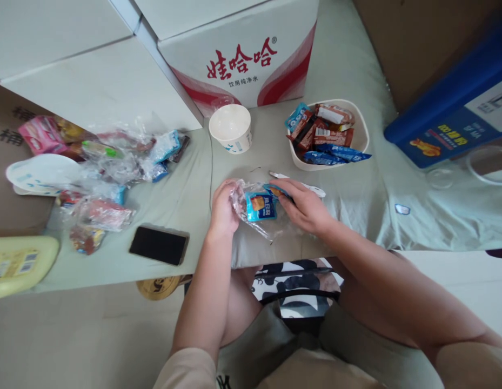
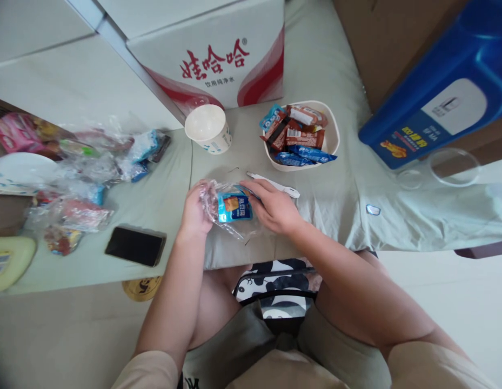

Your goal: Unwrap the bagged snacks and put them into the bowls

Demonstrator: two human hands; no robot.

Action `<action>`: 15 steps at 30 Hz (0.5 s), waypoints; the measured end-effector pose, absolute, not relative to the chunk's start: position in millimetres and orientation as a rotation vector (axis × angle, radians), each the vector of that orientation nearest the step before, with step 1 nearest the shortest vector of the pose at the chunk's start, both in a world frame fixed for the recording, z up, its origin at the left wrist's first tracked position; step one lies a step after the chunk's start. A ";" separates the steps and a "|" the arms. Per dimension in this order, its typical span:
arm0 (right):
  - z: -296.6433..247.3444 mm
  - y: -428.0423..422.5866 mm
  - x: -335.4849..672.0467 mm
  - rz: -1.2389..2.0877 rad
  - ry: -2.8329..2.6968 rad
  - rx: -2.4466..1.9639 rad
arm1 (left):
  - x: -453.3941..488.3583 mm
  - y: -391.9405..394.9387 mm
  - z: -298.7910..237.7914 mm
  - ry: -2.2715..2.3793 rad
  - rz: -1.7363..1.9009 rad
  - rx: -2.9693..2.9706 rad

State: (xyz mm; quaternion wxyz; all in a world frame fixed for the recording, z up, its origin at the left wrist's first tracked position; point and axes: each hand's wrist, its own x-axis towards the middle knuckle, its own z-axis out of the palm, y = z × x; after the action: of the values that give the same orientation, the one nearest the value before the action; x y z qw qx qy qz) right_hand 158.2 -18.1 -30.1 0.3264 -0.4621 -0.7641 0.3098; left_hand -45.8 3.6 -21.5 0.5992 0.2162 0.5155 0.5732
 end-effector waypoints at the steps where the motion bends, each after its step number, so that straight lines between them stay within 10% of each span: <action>1: -30.3 -18.0 158.4 0.817 -1.990 -1.185 | -47.9 4.3 -21.1 1.203 1.340 0.480; 15: -30.7 -13.1 169.8 0.676 -1.574 -0.998 | -58.3 15.4 -17.7 1.313 1.557 0.101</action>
State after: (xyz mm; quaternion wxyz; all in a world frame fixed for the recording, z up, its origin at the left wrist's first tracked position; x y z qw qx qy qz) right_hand 169.8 -13.1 -30.7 0.5475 -0.4211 -0.6644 0.2854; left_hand -58.3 15.4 -17.7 0.5237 0.0423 0.5487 0.6503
